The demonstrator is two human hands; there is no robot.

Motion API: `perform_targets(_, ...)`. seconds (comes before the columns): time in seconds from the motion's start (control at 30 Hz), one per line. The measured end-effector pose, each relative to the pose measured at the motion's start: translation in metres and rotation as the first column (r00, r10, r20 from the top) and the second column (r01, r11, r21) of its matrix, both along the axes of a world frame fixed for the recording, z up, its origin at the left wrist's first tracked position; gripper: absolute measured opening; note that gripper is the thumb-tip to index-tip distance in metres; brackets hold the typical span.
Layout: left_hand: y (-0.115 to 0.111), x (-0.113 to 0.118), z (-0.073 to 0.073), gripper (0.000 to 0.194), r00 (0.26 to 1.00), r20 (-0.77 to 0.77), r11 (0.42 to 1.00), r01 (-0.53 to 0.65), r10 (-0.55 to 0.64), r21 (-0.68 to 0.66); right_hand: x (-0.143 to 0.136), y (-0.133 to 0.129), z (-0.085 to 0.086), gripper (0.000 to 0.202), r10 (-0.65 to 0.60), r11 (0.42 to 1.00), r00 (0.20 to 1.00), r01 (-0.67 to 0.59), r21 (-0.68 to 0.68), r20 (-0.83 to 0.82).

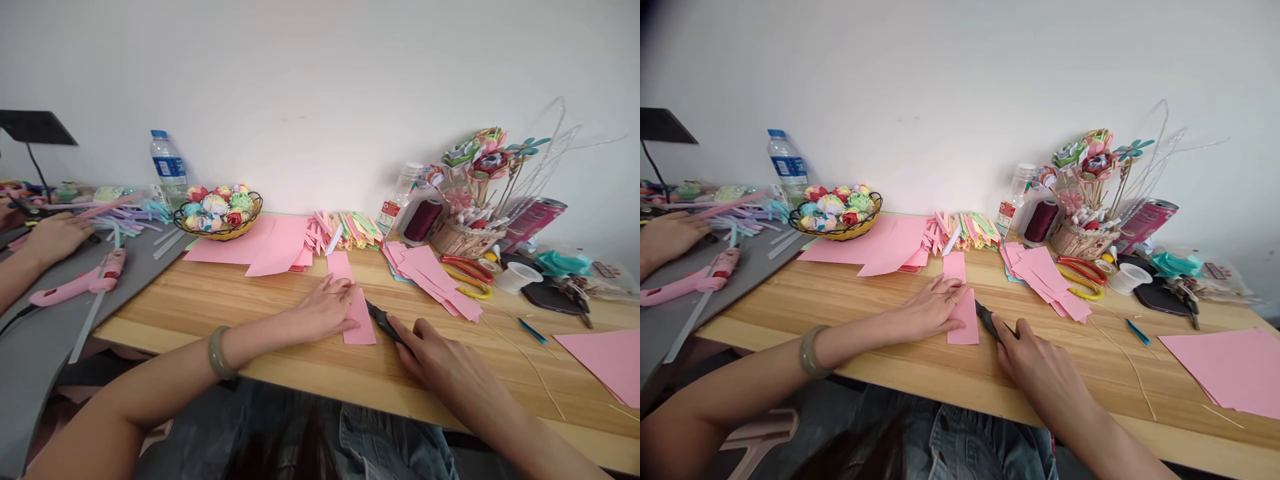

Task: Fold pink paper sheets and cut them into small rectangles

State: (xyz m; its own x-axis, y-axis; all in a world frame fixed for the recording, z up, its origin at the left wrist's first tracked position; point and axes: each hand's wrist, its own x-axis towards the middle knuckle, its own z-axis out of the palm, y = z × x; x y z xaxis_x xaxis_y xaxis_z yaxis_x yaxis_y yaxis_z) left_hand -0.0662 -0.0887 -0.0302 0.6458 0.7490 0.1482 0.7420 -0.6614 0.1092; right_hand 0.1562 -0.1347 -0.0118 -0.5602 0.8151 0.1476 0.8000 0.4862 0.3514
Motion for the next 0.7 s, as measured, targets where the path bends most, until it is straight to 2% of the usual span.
perform_targets(0.2, 0.001, -0.001, -0.005, 0.066, 0.999, -0.032, 1.000, 0.009, -0.010, -0.015, -0.008, 0.011, 0.005, 0.038, -0.079, 0.994, 0.995, 0.083, -0.071, 0.056)
perform_targets(0.37, -0.001, 0.000, -0.002, 0.066, 1.000, -0.018, 0.999, 0.013, -0.014, -0.038, -0.008, 0.025, 0.007, 0.039, -0.123, 0.987, 0.992, 0.122, -0.101, 0.003)
perform_targets(0.57, -0.004, 0.001, 0.009, 0.056, 0.991, 0.130, 0.995, -0.014, 0.027, -0.101, 0.005, 0.041, 0.006, 0.037, -0.221, 0.975, 0.975, 0.221, 0.027, 0.021)
perform_targets(0.63, -0.004, 0.001, 0.009, 0.055, 0.987, 0.162, 0.990, 0.013, 0.011, -0.142, 0.010, 0.043, 0.004, 0.035, -0.208, 0.976, 0.978, 0.208, 0.061, 0.001)
perform_targets(0.7, -0.006, 0.001, 0.008, 0.056, 0.984, 0.176, 0.981, 0.053, -0.020, -0.184, 0.011, 0.041, 0.002, 0.035, -0.144, 0.984, 0.989, 0.147, 0.098, -0.044)
